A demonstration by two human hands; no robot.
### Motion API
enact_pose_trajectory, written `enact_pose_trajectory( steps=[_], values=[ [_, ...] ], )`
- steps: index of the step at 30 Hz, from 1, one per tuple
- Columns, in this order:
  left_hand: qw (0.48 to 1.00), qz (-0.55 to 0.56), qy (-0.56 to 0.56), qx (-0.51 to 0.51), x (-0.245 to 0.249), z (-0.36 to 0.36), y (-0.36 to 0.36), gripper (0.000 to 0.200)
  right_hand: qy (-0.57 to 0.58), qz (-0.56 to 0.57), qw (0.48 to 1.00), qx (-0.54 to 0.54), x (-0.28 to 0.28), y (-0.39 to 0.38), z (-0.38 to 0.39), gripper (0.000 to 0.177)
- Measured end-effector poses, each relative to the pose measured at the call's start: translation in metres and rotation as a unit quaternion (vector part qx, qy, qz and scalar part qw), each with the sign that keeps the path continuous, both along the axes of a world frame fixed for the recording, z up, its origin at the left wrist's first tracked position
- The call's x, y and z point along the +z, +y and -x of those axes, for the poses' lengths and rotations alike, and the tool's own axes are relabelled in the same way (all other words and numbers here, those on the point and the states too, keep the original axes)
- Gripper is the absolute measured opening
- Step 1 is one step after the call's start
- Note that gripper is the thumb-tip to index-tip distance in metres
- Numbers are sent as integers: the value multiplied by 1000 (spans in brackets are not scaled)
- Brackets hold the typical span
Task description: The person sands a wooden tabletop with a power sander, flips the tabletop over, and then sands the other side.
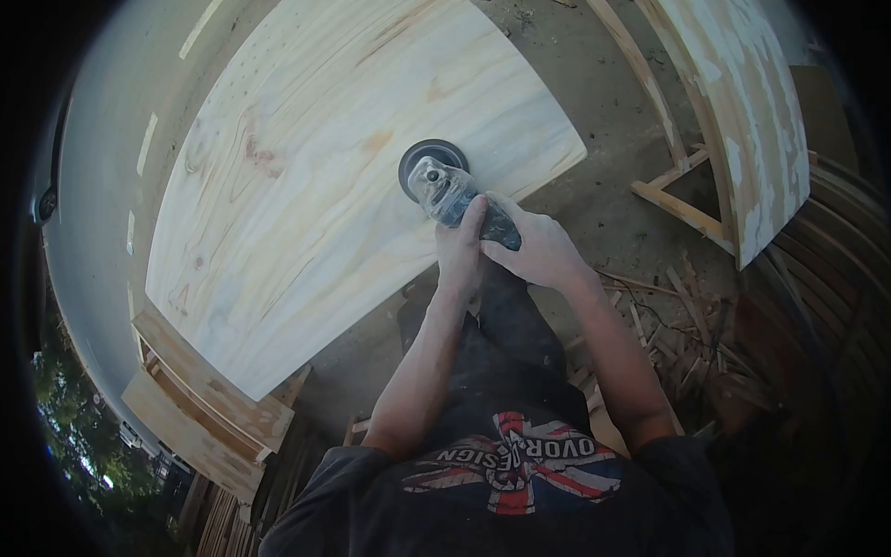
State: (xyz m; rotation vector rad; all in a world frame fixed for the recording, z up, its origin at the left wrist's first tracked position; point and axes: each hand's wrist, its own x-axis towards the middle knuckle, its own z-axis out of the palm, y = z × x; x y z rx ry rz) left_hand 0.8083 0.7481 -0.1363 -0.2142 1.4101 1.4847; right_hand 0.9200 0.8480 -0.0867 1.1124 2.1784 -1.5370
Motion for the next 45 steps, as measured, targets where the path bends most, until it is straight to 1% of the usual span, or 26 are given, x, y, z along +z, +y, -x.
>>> enact_pose_trajectory(
  steps=[1, 2, 3, 4, 5, 6, 7, 8, 9, 10, 13, 14, 16, 18, 19, 20, 22, 26, 28, 31, 33, 35, 37, 38, 40, 45],
  values=[
    [1000, 1, 0, 0, 1, -6, 12, 36, -4, -7, 1000, -23, 0, 7, -8, 73],
    [1000, -4, 4, -30, 2, -11, 22, 35, -3, -7, 1000, -22, -1, 12, -17, 73],
    [998, -9, 7, -59, 3, -16, 31, 34, 4, -9, 999, -54, -2, 15, -26, 71],
    [998, -10, 7, -57, 3, -21, 40, 34, 10, -11, 996, -85, -3, 16, -35, 69],
    [996, -15, -7, -85, 3, -27, 45, 34, 9, -11, 996, -85, -3, 15, -42, 69],
    [993, -22, -21, -113, 5, -29, 51, 34, 1, -7, 992, -126, -2, 14, -48, 68],
    [993, -24, -22, -112, 7, -28, 58, 34, -7, -4, 986, -166, -1, 14, -52, 67],
    [986, -9, -25, -165, 9, -25, 63, 37, -7, -7, 986, -164, -8, 11, -59, 67],
    [976, 6, -28, -216, 10, -22, 66, 39, 24, -23, 981, -192, -20, 4, -65, 67],
    [977, -1, 1, -211, 8, -21, 65, 40, 58, -39, 974, -217, -24, -1, -62, 66],
    [985, 9, -9, -173, 8, 1, 41, 41, 49, -31, 980, -189, -25, -16, -32, 70],
    [993, 4, 1, -120, 7, 13, 26, 43, 53, -33, 981, -181, -26, -22, -17, 70],
    [995, 49, -9, -89, 15, 48, -10, 41, 30, 12, 995, -95, -22, -40, 24, 73],
    [999, 32, -27, 3, 12, 82, -55, 42, 95, 33, 994, -52, -22, -68, 69, 77],
    [999, 26, -18, 34, -1, 99, -82, 42, 104, 42, 993, -27, -23, -85, 91, 78],
    [998, 20, -11, 63, -10, 116, -106, 43, 112, 50, 992, -2, -24, -102, 114, 80],
    [990, -19, -32, 134, -4, 153, -152, 46, 79, 64, 993, 56, -18, -135, 161, 84],
    [979, -12, -19, 204, 7, 226, -239, 48, 94, 91, 985, 111, -34, -210, 246, 88],
    [970, -8, -5, 242, 3, 257, -281, 47, 51, 106, 981, 156, -28, -246, 289, 90],
    [960, 8, -2, 280, -2, 301, -342, 47, 27, 92, 969, 226, -20, -291, 347, 89],
    [950, 1, 8, 313, 0, 322, -369, 46, 36, 91, 963, 251, -19, -319, 378, 89],
    [945, 19, 3, 326, 2, 338, -384, 44, 43, 88, 957, 274, -19, -331, 399, 89],
    [944, -27, 9, 328, 1, 351, -389, 44, 32, 68, 958, 275, -8, -334, 416, 88],
    [947, -9, 7, 322, -2, 354, -385, 44, 34, 74, 956, 281, -9, -332, 419, 88],
    [946, -15, 16, 322, -4, 356, -360, 44, 7, 60, 965, 254, -10, -313, 416, 87],
    [953, -55, 20, 296, 1, 341, -296, 42, 36, 35, 973, 226, -14, -253, 393, 89]
  ],
)
